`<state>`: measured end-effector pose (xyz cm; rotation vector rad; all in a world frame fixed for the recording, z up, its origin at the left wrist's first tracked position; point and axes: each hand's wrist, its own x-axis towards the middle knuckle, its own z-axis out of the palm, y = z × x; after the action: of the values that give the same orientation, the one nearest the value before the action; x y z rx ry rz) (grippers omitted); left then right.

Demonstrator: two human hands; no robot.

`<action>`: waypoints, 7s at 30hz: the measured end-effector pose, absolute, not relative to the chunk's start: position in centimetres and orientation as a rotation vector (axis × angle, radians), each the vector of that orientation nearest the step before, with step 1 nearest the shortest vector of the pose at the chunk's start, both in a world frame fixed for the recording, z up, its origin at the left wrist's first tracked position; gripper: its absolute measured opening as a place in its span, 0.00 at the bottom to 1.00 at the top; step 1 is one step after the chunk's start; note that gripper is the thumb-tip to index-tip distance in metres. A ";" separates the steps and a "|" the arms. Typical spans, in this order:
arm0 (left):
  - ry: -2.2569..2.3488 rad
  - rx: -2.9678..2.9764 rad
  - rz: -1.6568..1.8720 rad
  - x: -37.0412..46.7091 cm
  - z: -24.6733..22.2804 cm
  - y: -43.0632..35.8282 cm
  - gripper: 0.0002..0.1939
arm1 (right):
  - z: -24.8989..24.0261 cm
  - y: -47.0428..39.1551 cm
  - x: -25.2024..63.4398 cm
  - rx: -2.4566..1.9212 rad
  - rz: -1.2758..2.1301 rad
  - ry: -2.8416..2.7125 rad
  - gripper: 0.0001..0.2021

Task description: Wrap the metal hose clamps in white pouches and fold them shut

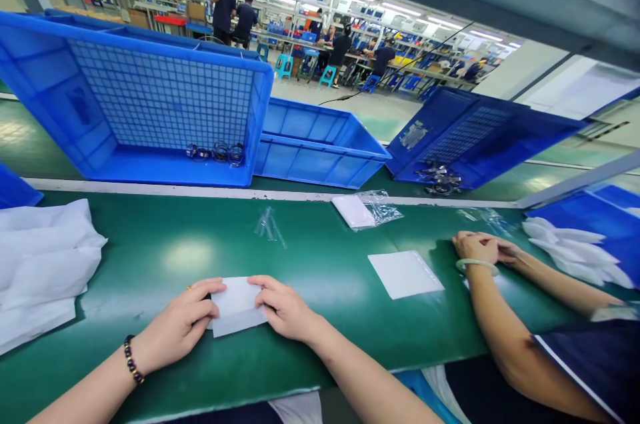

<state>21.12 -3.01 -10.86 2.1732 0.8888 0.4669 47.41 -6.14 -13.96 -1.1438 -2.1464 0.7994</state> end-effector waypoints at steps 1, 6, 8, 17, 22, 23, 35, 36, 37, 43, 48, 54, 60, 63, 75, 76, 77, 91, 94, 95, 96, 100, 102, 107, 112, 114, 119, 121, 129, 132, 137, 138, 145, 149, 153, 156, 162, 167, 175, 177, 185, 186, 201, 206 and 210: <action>0.876 2.225 0.471 21.0 -11.1 -3.0 0.13 | -14.2 -6.3 47.5 -1.159 0.754 -2.191 0.13; 0.884 2.375 0.456 20.7 -11.9 -2.8 0.14 | -15.0 -6.6 47.5 -1.151 0.569 -2.312 0.13; 0.900 2.404 0.445 20.5 -12.1 -2.5 0.14 | -15.0 -6.7 47.4 -1.131 0.519 -2.334 0.12; 0.901 2.536 0.444 20.4 -12.3 -1.8 0.15 | -15.7 -6.3 47.3 -1.055 0.292 -2.338 0.11; 0.871 2.589 0.450 20.5 -12.4 -1.8 0.15 | -16.0 -6.2 47.2 -1.017 0.195 -2.305 0.10; 0.869 2.595 0.455 20.5 -12.5 -1.7 0.15 | -16.0 -6.1 47.2 -1.012 0.189 -2.302 0.10; 1.070 2.903 0.436 21.5 -10.9 -5.7 0.20 | -14.9 -6.5 47.2 -1.015 0.275 -2.339 0.12; 1.049 2.947 0.403 21.7 -11.1 -6.7 0.22 | -14.8 -6.6 47.2 -1.016 0.278 -2.343 0.12; 1.032 2.976 0.352 22.0 -11.3 -7.8 0.24 | -14.7 -6.6 47.2 -1.019 0.281 -2.347 0.12; 1.204 2.946 0.256 23.0 -13.9 -10.5 0.40 | -14.6 -6.7 47.2 -1.035 0.293 -2.346 0.11; 1.271 2.977 0.266 23.2 -14.4 -10.2 0.38 | -14.8 -6.5 46.6 -1.112 0.333 -2.250 0.05; 1.340 2.936 0.312 23.7 -14.8 -10.0 0.35 | -15.3 -5.9 45.8 -1.190 0.343 -2.190 0.08; 1.349 3.002 0.322 23.4 -15.0 -9.9 0.35 | -14.6 -5.9 46.4 -1.193 0.427 -2.107 0.04; 1.339 3.001 0.337 23.4 -15.1 -9.8 0.38 | -14.6 -6.0 45.7 -1.206 0.457 -1.996 0.13; 1.341 2.994 0.252 23.5 -15.0 -9.8 0.38 | -14.5 -5.3 47.7 -1.394 0.553 -2.118 0.36; 1.343 2.997 0.251 23.5 -15.0 -9.8 0.38 | -14.4 -5.3 47.8 -1.385 0.565 -2.116 0.35; 1.344 2.998 0.251 23.5 -14.9 -9.9 0.38 | -14.3 -5.3 47.8 -1.369 0.578 -2.117 0.35; 1.342 2.922 0.349 23.6 -14.8 -9.9 0.38 | -14.7 -5.3 46.8 -1.337 0.546 -2.171 0.34; 1.353 2.936 0.355 23.6 -14.8 -9.9 0.40 | -14.8 -5.3 46.8 -1.328 0.493 -2.151 0.30; 1.354 2.938 0.358 23.6 -14.8 -9.9 0.41 | -14.8 -5.3 46.8 -1.311 0.483 -2.146 0.31; 1.352 2.942 0.364 23.6 -14.8 -9.9 0.41 | -14.8 -5.3 46.8 -1.290 0.481 -2.140 0.31; 1.345 2.952 0.384 23.6 -14.9 -9.9 0.43 | -15.0 -5.3 46.3 -1.235 0.506 -2.132 0.33; 1.350 2.951 0.388 23.6 -15.0 -9.9 0.43 | -15.2 -5.2 45.9 -1.248 0.503 -2.146 0.36; 1.357 2.962 0.378 23.5 -15.2 -9.9 0.43 | -15.1 -5.3 46.1 -1.292 0.531 -2.223 0.33; 1.364 2.928 0.396 23.5 -15.0 -10.0 0.43 | -14.5 -5.4 46.9 -1.310 0.510 -2.192 0.34; 1.361 2.911 0.412 23.5 -15.0 -10.0 0.42 | -14.4 -5.4 47.0 -1.279 0.526 -2.198 0.35; 1.350 2.917 0.435 23.5 -15.1 -10.0 0.42 | -14.6 -5.3 46.4 -1.269 0.525 -2.205 0.34; 1.354 2.938 0.424 23.5 -15.2 -10.1 0.43 | -15.0 -5.2 46.0 -1.285 0.487 -2.199 0.32; 1.476 2.687 0.406 23.5 -12.2 -9.6 0.27 | -16.7 -6.0 46.7 -1.270 0.438 -2.092 0.32; 1.640 2.387 0.462 23.9 -10.2 -6.5 0.24 | -17.1 -5.9 47.1 -1.295 0.448 -2.026 0.27; 1.473 2.190 0.188 25.0 -10.0 -1.8 0.14 | -17.1 -5.9 47.4 -1.330 0.424 -1.963 0.23; 1.460 2.200 0.170 25.1 -10.4 -1.4 0.11 | -17.1 -5.9 47.5 -1.342 0.414 -1.946 0.22; 1.885 2.226 0.331 19.1 -7.7 -2.3 0.10 | -16.8 -5.9 48.0 -1.412 0.395 -1.842 0.17; 2.379 2.289 0.785 11.8 -2.0 -4.6 0.13 | -16.6 -5.8 47.8 -1.414 0.384 -1.804 0.16; 2.463 2.432 1.254 9.1 1.0 -7.6 0.15 | -16.9 -5.2 48.0 -1.412 0.348 -1.791 0.16; 2.120 2.547 1.222 11.5 -0.9 -8.7 0.13 | -17.4 -4.5 48.3 -1.425 0.310 -1.742 0.15; 1.187 2.839 0.379 21.5 -8.9 -8.5 0.27 | -17.5 -4.0 48.3 -1.439 0.191 -1.634 0.12; 0.690 2.779 0.052 27.7 -12.1 -7.0 0.41 | -17.1 -4.3 48.0 -1.436 0.137 -1.632 0.11; 0.594 2.756 0.106 30.7 -13.1 -4.4 0.43 | -17.3 -3.2 48.1 -1.463 0.135 -1.553 0.11; 0.595 2.745 0.118 30.7 -13.3 -4.1 0.41 | -17.1 -2.8 47.9 -1.471 0.147 -1.546 0.11; 0.650 2.490 0.282 29.8 -13.9 -1.0 0.17 | -16.1 -1.8 48.7 -1.400 0.351 -1.362 0.10; 0.703 2.437 0.354 29.7 -13.9 -0.5 0.14 | -16.0 -1.7 49.0 -1.399 0.391 -1.326 0.10; 0.790 2.293 0.500 28.1 -12.9 1.2 0.38 | -14.4 -4.4 47.3 -1.080 0.977 -1.722 0.47; 0.822 2.328 0.500 28.2 -12.9 1.1 0.37 | -14.6 -4.4 47.4 -1.100 0.968 -1.724 0.47; 0.817 2.335 0.489 28.2 -13.1 1.2 0.36 | -14.6 -4.3 47.3 -1.121 0.921 -1.745 0.47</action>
<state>28.23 1.23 -13.11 2.3355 0.8170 0.4889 47.33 -4.31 -14.60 -1.1210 -1.7450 0.9205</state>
